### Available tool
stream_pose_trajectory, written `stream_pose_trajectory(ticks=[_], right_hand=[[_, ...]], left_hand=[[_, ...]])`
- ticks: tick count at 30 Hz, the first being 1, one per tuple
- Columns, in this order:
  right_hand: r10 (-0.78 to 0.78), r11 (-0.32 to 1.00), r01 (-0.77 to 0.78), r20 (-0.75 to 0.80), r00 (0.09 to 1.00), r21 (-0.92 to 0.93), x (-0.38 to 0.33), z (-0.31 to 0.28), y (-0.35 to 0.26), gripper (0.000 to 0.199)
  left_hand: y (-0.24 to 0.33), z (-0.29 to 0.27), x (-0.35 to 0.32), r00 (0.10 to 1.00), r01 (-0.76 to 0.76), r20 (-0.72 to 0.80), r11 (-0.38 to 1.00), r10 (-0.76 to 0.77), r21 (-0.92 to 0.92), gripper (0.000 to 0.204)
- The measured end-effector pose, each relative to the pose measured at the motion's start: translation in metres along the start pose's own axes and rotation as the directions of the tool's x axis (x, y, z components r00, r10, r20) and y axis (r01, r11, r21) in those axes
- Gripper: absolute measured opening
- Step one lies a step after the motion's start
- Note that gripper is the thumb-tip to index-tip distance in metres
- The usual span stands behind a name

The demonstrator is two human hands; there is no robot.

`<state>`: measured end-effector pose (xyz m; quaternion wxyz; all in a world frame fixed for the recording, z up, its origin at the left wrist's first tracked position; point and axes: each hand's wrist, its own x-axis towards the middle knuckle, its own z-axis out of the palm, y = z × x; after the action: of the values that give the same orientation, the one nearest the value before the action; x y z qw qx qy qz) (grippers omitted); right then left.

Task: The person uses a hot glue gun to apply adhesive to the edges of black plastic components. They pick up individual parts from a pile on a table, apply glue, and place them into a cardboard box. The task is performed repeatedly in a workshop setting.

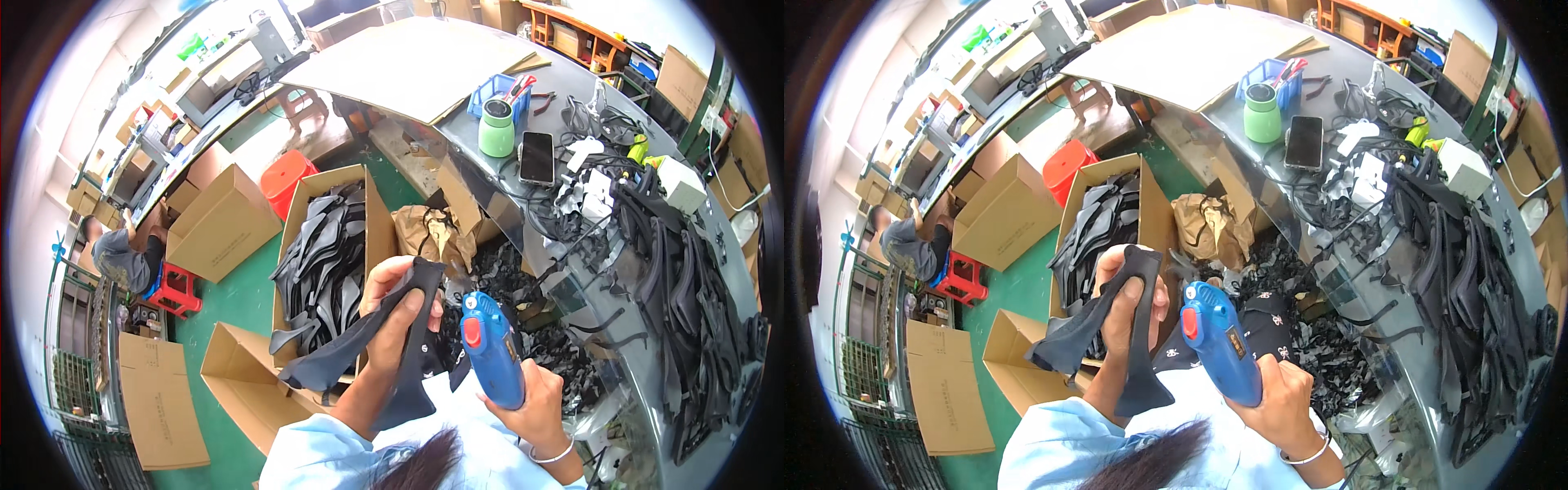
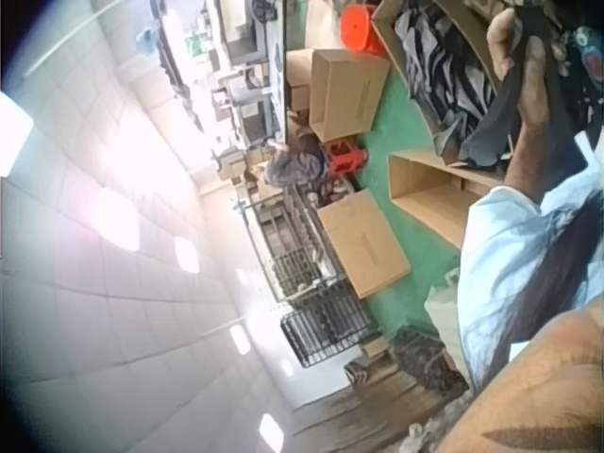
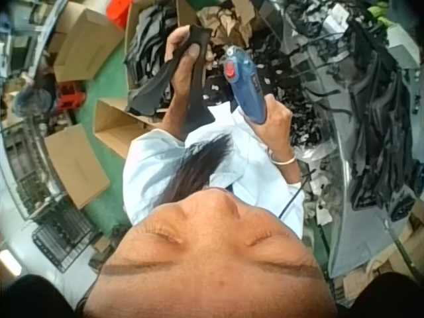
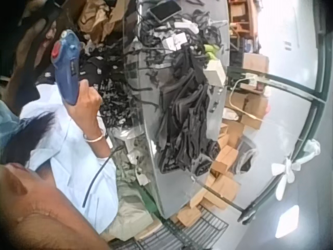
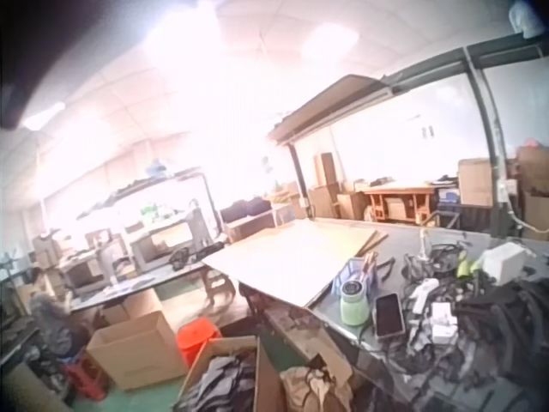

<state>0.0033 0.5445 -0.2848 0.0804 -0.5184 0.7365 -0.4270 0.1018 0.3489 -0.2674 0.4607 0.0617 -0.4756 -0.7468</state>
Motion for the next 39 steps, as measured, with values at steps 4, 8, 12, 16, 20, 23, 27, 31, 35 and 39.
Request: stream_pose_trajectory(ticks=[4,8,12,16,20,23,27,31,35,39], right_hand=[[-0.026,1.000,0.026,0.002,1.000,0.008,0.001,0.000,-0.002,0.048],[-0.032,0.999,0.032,0.014,0.999,-0.006,0.002,-0.003,-0.003,0.046],[-0.058,0.998,0.058,0.006,0.998,0.006,0.006,-0.006,-0.005,0.038],[-0.072,0.997,0.072,0.005,0.997,0.009,0.007,-0.008,-0.003,0.035],[-0.072,0.996,0.071,0.011,0.997,0.053,0.007,-0.009,0.001,0.034],[-0.061,0.998,0.061,0.014,0.998,0.035,0.006,-0.011,0.005,0.034],[-0.047,0.996,0.047,0.010,0.999,-0.078,0.000,-0.017,0.015,0.034],[-0.070,0.988,0.078,0.060,0.996,-0.134,-0.005,-0.015,0.023,0.035],[-0.090,0.982,0.103,0.085,0.992,-0.160,-0.004,-0.014,0.024,0.036],[-0.078,0.982,0.092,0.089,0.993,-0.166,-0.004,-0.013,0.023,0.036]], left_hand=[[0.005,-0.006,-0.005,0.998,0.025,0.049,0.995,-0.030,0.096,0.036],[0.011,-0.010,-0.003,0.993,0.038,0.105,0.976,-0.061,0.212,0.033],[0.016,-0.008,-0.002,0.991,0.052,0.104,0.959,-0.084,0.279,0.030],[0.020,-0.002,-0.001,0.978,0.154,0.095,0.946,-0.187,0.285,0.029],[0.031,-0.002,0.005,0.924,0.285,0.152,0.896,-0.352,0.341,0.030],[0.042,-0.005,0.017,0.797,0.500,0.150,0.779,-0.585,0.378,0.033],[0.053,-0.009,0.034,0.673,0.656,0.096,0.652,-0.733,0.381,0.038],[0.063,-0.006,0.040,0.628,0.647,0.046,0.554,-0.777,0.525,0.037],[0.064,-0.007,0.046,0.589,0.623,0.033,0.480,-0.807,0.617,0.032],[0.063,-0.007,0.054,0.561,0.523,0.095,0.441,-0.822,0.730,0.030]])
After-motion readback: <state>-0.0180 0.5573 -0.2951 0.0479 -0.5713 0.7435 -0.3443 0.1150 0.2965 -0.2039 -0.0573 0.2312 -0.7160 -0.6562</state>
